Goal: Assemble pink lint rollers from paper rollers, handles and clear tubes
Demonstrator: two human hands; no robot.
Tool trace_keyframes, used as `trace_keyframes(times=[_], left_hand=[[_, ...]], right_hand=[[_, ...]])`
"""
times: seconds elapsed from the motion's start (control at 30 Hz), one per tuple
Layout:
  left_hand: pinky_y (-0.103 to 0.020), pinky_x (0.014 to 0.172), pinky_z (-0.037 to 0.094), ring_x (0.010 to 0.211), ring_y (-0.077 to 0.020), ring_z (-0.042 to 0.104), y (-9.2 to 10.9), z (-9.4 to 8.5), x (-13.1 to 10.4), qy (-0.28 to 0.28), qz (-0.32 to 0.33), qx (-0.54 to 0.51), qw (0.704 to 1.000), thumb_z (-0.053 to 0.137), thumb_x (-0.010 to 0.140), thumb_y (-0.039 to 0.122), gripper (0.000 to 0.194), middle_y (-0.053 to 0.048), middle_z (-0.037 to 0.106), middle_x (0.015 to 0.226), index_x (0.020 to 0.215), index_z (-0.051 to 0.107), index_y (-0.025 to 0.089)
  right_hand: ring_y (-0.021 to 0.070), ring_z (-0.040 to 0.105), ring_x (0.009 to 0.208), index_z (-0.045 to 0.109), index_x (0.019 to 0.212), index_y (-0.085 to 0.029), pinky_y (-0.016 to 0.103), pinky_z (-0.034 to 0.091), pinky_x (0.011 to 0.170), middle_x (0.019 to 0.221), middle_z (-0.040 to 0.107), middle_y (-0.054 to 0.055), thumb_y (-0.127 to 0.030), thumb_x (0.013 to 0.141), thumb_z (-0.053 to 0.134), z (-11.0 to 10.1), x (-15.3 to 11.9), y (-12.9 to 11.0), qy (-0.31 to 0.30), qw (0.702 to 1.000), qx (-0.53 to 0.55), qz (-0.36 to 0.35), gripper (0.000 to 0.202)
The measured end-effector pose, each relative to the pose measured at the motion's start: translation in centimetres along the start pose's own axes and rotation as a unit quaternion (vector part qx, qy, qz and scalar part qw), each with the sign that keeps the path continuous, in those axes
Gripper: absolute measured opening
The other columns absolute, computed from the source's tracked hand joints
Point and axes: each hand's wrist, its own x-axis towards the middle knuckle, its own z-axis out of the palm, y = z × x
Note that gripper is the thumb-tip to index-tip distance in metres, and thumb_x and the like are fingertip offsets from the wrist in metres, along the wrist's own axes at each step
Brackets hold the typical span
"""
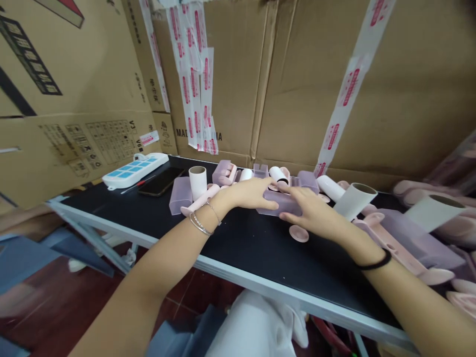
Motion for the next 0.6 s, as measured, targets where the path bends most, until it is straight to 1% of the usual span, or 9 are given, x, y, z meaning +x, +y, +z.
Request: trace_keyframes(times=[0.1,0.3,0.33,0.4,0.47,0.5,0.53,0.57,0.6], left_hand=[[-0.032,0.089,0.047,0.106,-0.0223,0.062,0.0,0.0,-0.2,-0.011,0.007,-0.009,1.000,0.052,0.081,0.054,0.069,-0.007,0.063,0.123,0.141,0.038,0.023],[-0.033,0.091,0.046,0.108,-0.0240,0.061,0.3,-0.9,-0.6,0.000,0.000,0.008,1.000,0.052,0.084,0.052,0.058,-0.009,0.064,0.125,0.131,0.052,0.018],[-0.035,0.095,0.044,0.111,-0.0249,0.059,0.4,-1.3,-0.7,0.022,-0.004,0.015,1.000,0.049,0.086,0.053,0.057,-0.010,0.063,0.127,0.129,0.054,0.016],[-0.039,0.104,0.037,0.119,-0.0269,0.054,0.2,-2.5,-1.3,0.110,-0.025,0.044,0.993,0.039,0.091,0.054,0.056,-0.011,0.060,0.130,0.127,0.055,0.014],[-0.042,0.106,0.035,0.122,-0.0271,0.051,-0.4,-4.0,-2.3,0.245,-0.080,0.099,0.961,0.033,0.094,0.051,0.055,-0.010,0.060,0.130,0.128,0.054,0.015],[-0.042,0.104,0.037,0.122,-0.0276,0.051,-0.9,-4.8,-3.0,0.278,-0.117,0.119,0.946,0.035,0.093,0.052,0.056,-0.010,0.059,0.131,0.133,0.051,0.016],[-0.044,0.103,0.039,0.121,-0.0298,0.051,-1.6,-5.5,-3.7,0.281,-0.161,0.141,0.935,0.036,0.092,0.054,0.058,-0.011,0.058,0.132,0.136,0.047,0.017],[-0.047,0.100,0.040,0.123,-0.0336,0.050,-2.5,-6.1,-4.4,0.253,-0.212,0.162,0.930,0.038,0.090,0.056,0.062,-0.013,0.056,0.134,0.137,0.046,0.016],[-0.048,0.097,0.042,0.124,-0.0379,0.049,-3.4,-6.7,-5.1,0.190,-0.266,0.178,0.928,0.041,0.086,0.060,0.067,-0.017,0.054,0.135,0.135,0.047,0.014]], right_hand=[[0.0325,0.052,0.123,0.041,0.139,-0.020,0.050,0.044,0.102,0.140,0.051,0.012,-0.034,0.078,0.067,0.3,0.0,0.0,-0.043,0.999,0.030,-0.001,0.068],[0.0327,0.058,0.115,0.044,0.136,-0.019,0.046,0.049,0.096,0.133,0.053,0.015,-0.034,0.071,0.076,1.0,0.2,-0.2,-0.028,1.000,-0.002,0.011,0.074],[0.0327,0.058,0.113,0.044,0.137,-0.019,0.046,0.049,0.095,0.130,0.054,0.014,-0.035,0.071,0.076,0.9,0.2,-0.1,-0.019,1.000,-0.009,0.011,0.075],[0.0324,0.059,0.110,0.044,0.136,-0.019,0.046,0.050,0.091,0.124,0.057,0.013,-0.037,0.073,0.074,0.6,0.2,-0.1,0.012,1.000,-0.020,0.020,0.071],[0.0326,0.059,0.109,0.046,0.133,-0.019,0.046,0.051,0.088,0.120,0.059,0.013,-0.040,0.076,0.071,0.3,0.2,-0.1,0.049,0.998,-0.027,0.033,0.065],[0.0329,0.059,0.109,0.047,0.131,-0.018,0.046,0.051,0.087,0.118,0.059,0.014,-0.042,0.077,0.070,0.1,0.2,-0.2,0.064,0.997,-0.029,0.041,0.063],[0.0333,0.059,0.109,0.048,0.130,-0.018,0.046,0.052,0.085,0.117,0.059,0.015,-0.043,0.077,0.069,0.0,0.3,-0.3,0.074,0.996,-0.029,0.048,0.063],[0.0336,0.059,0.108,0.048,0.130,-0.017,0.046,0.052,0.084,0.117,0.059,0.015,-0.044,0.077,0.069,0.0,0.3,-0.4,0.077,0.995,-0.029,0.055,0.063],[0.0338,0.060,0.106,0.048,0.129,-0.017,0.046,0.052,0.082,0.116,0.060,0.015,-0.045,0.077,0.070,0.0,0.3,-0.5,0.074,0.995,-0.030,0.061,0.063]])
